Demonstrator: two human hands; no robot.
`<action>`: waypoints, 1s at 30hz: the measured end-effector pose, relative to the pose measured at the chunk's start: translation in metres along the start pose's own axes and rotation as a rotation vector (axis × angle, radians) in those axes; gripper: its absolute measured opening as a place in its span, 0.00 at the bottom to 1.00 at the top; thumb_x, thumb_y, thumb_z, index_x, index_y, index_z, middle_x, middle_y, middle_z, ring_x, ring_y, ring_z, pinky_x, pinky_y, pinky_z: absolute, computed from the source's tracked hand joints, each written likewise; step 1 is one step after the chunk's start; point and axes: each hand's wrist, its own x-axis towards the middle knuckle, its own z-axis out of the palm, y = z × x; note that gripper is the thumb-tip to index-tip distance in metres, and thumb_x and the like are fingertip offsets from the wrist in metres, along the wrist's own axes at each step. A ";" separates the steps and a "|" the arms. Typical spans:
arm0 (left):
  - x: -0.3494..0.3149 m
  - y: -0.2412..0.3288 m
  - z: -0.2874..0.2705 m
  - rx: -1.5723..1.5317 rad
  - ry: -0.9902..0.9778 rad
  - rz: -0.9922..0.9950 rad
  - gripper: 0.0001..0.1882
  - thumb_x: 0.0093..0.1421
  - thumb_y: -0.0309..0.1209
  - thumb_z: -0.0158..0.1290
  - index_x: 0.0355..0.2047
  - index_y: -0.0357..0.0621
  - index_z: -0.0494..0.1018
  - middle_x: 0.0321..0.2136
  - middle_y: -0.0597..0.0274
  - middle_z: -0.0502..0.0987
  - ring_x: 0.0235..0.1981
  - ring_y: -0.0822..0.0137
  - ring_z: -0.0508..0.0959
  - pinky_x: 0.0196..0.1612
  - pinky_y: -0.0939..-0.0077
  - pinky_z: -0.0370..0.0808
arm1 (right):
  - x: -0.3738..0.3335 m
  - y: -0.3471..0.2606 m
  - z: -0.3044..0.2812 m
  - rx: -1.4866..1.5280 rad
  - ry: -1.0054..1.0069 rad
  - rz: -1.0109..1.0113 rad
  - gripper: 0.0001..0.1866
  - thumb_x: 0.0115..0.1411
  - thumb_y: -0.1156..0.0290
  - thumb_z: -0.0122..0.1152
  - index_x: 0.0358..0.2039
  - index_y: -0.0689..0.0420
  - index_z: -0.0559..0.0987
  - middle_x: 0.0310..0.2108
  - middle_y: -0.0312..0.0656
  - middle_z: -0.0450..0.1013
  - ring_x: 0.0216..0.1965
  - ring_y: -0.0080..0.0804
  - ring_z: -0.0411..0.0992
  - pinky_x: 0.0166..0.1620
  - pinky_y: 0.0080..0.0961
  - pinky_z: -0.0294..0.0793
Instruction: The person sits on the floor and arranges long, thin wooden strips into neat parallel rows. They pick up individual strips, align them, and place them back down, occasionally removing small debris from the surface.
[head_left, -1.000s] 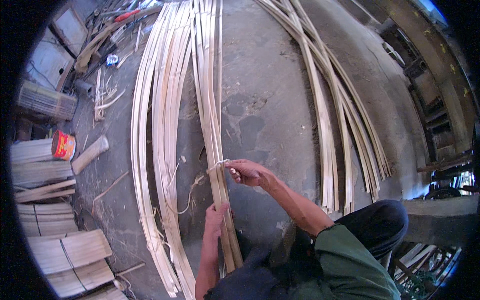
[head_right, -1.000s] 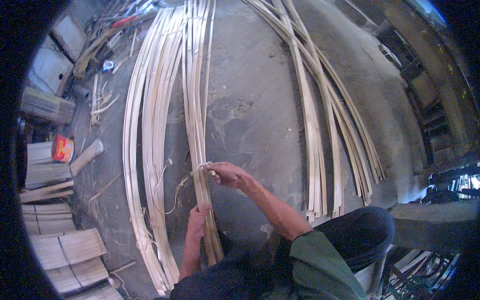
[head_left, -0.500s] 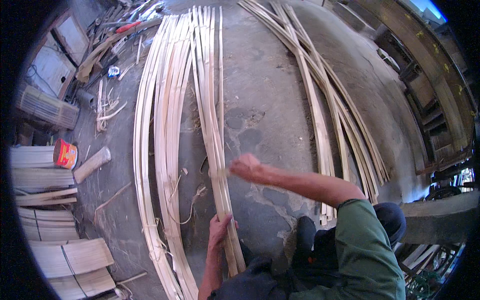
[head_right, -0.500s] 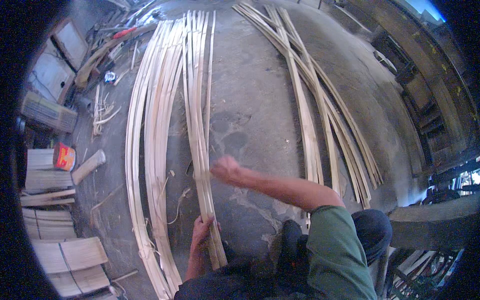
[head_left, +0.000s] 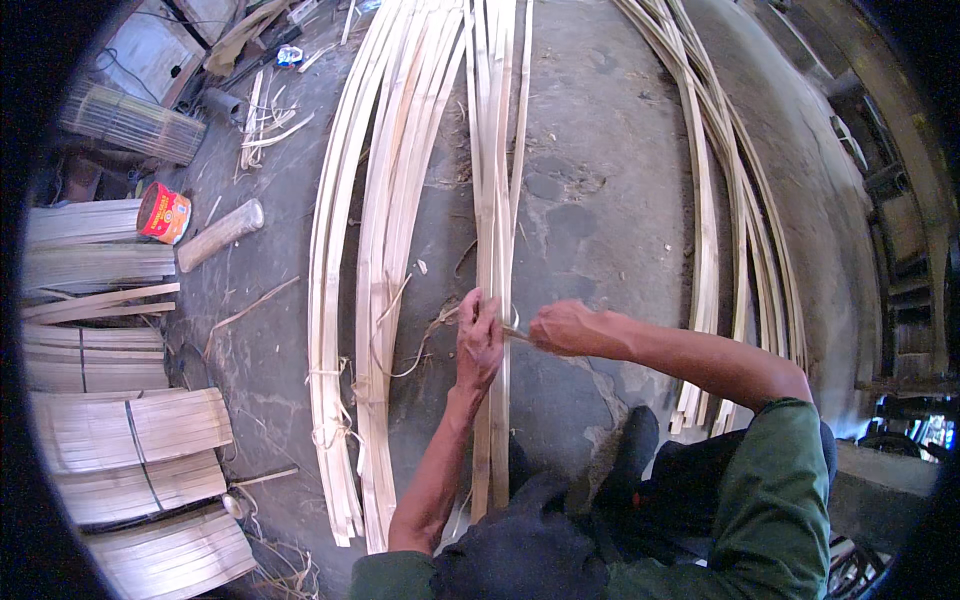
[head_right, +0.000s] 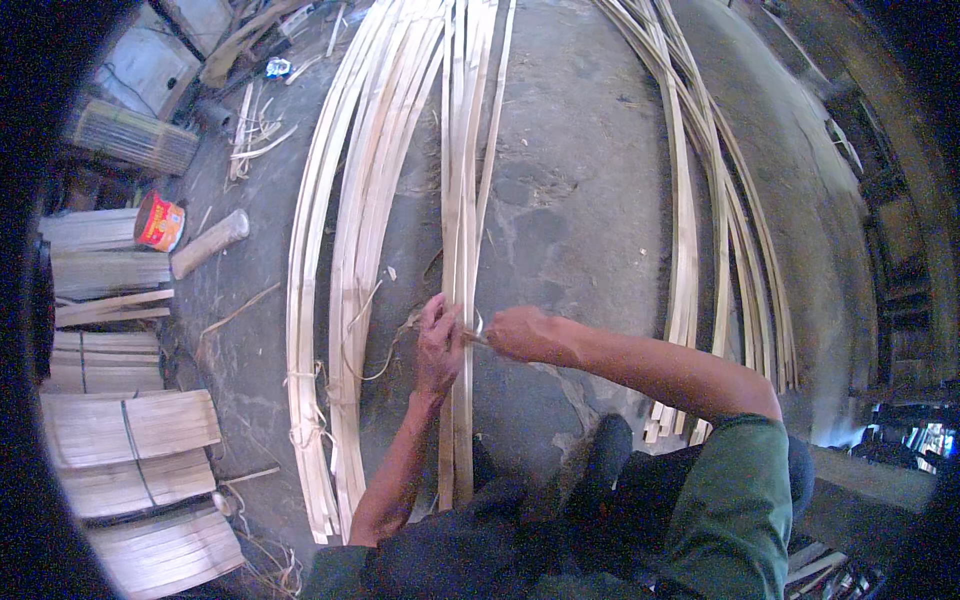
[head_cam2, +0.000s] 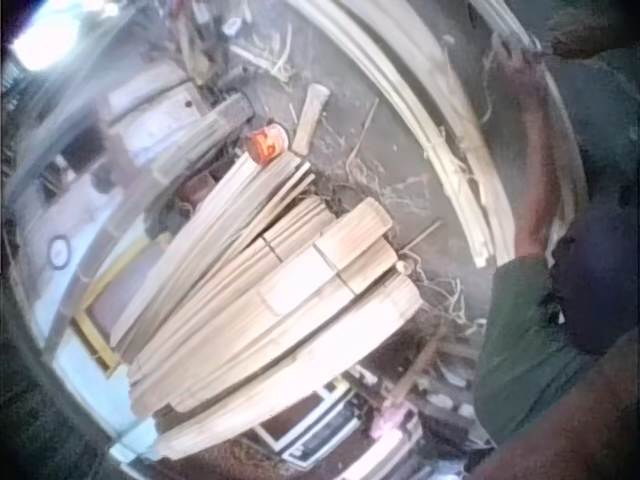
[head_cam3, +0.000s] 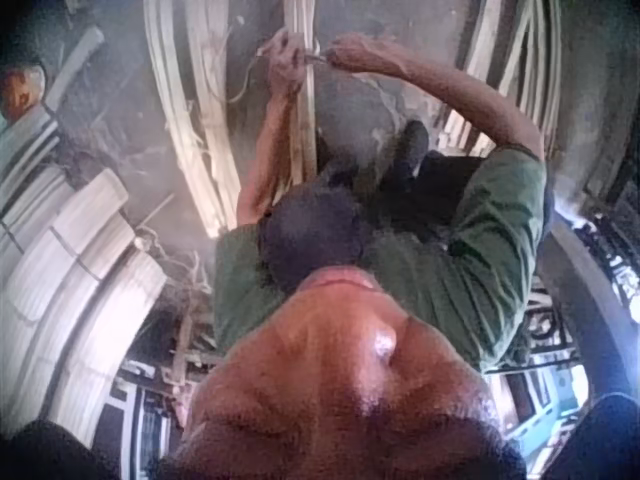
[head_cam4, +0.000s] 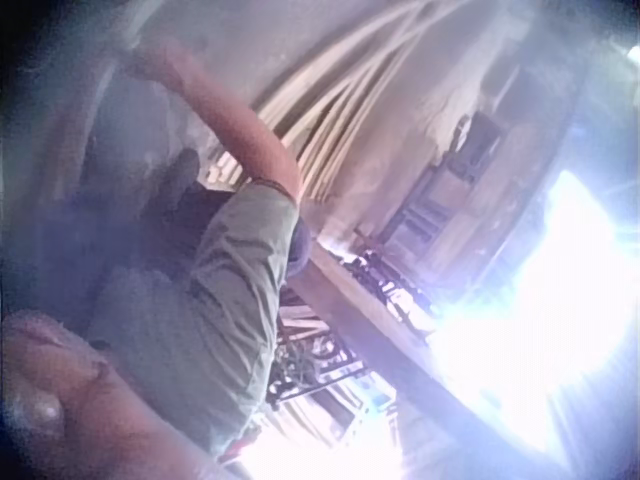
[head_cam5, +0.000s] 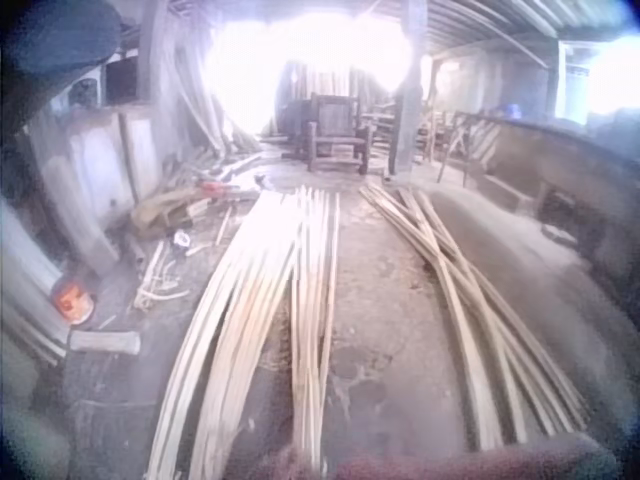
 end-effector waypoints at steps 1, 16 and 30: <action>0.001 0.002 0.004 0.020 0.022 0.005 0.23 0.57 0.18 0.46 0.54 0.37 0.69 0.57 0.39 0.62 0.59 0.41 0.65 0.62 0.54 0.64 | -0.004 0.013 0.010 -0.069 0.083 0.061 0.11 0.59 0.65 0.55 0.27 0.60 0.79 0.22 0.51 0.75 0.25 0.50 0.77 0.28 0.45 0.77; -0.052 0.029 0.008 0.236 0.178 -0.150 0.56 0.49 0.40 0.67 0.68 0.35 0.44 0.64 0.35 0.48 0.67 0.40 0.49 0.68 0.46 0.49 | -0.030 0.155 -0.116 -0.401 0.440 0.548 0.07 0.58 0.70 0.59 0.31 0.58 0.82 0.31 0.46 0.79 0.33 0.40 0.80 0.32 0.36 0.80; -0.060 0.031 0.018 0.277 0.087 -0.215 0.47 0.52 0.29 0.62 0.67 0.38 0.47 0.57 0.37 0.55 0.60 0.42 0.59 0.63 0.49 0.56 | -0.040 -0.015 -0.205 0.329 0.776 -0.383 0.44 0.60 0.40 0.57 0.65 0.59 0.60 0.57 0.59 0.68 0.59 0.55 0.66 0.63 0.43 0.65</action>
